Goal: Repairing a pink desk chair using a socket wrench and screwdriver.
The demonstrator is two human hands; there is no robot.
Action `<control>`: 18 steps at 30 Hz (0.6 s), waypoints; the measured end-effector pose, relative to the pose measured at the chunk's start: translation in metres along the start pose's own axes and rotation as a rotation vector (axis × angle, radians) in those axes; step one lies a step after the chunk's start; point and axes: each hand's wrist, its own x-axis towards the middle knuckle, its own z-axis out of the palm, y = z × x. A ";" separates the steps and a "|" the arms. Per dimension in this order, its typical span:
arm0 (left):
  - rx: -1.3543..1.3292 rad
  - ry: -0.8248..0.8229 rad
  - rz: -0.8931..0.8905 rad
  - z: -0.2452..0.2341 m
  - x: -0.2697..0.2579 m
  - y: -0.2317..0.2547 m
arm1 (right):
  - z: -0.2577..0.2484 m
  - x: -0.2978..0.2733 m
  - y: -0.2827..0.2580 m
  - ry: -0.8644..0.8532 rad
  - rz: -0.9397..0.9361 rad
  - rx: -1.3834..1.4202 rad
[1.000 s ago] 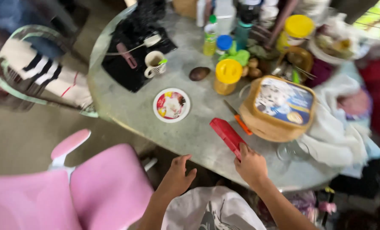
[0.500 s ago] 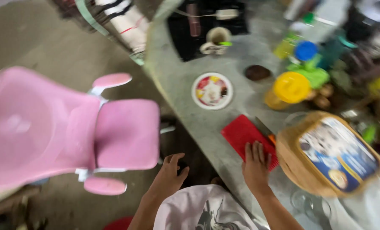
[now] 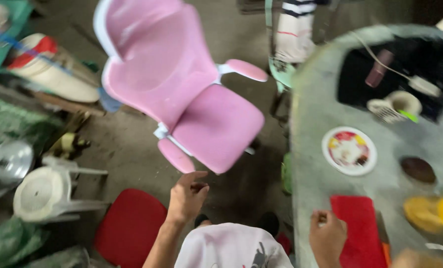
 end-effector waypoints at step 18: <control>-0.100 0.533 -0.697 -0.223 -0.142 -0.227 | 0.076 -0.054 -0.376 -0.883 -0.570 0.095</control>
